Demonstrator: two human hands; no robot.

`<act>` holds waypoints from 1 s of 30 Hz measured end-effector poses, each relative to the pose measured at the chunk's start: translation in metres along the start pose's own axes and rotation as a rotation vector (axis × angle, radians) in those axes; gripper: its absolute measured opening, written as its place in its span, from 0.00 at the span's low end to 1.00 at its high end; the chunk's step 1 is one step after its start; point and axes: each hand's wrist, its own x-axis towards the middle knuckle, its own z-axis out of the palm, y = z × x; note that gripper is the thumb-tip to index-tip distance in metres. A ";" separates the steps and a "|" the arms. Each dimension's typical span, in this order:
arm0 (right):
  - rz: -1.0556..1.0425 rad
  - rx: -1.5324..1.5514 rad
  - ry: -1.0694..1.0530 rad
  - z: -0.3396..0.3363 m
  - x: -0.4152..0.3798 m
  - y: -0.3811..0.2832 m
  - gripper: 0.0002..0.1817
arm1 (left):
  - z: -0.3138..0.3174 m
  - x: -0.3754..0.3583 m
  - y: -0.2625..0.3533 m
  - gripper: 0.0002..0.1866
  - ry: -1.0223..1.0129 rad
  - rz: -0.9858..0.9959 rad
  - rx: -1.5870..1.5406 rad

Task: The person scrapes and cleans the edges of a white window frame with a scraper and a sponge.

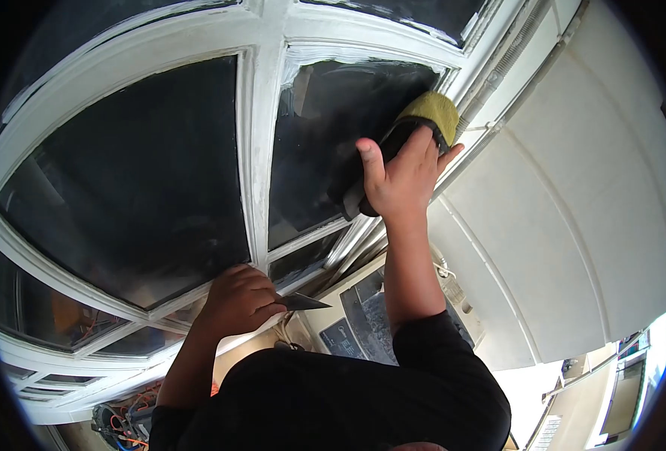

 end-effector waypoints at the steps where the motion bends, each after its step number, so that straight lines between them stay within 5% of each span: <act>1: -0.011 -0.003 0.035 -0.002 0.006 -0.001 0.46 | 0.000 0.000 0.000 0.14 0.008 0.000 0.008; 8: 0.018 -0.050 -0.173 0.006 -0.048 -0.003 0.43 | 0.000 0.000 0.000 0.14 0.017 -0.003 0.007; 21: 0.054 -0.060 -0.129 -0.010 -0.027 -0.002 0.44 | -0.002 0.002 0.005 0.13 -0.039 -0.015 0.018; 23: 0.178 -0.087 -0.414 -0.014 -0.041 -0.007 0.43 | -0.002 0.004 0.003 0.13 -0.028 -0.015 0.029; 24: 0.181 -0.077 -0.410 -0.008 -0.044 -0.003 0.43 | -0.002 0.004 0.003 0.14 -0.037 -0.008 0.023; 26: 0.108 0.018 -0.013 0.003 -0.053 0.010 0.41 | -0.002 0.003 0.002 0.14 -0.070 0.005 0.030; 30: 0.396 0.333 0.024 -0.001 -0.056 0.020 0.24 | -0.002 0.003 0.001 0.14 -0.089 0.028 0.054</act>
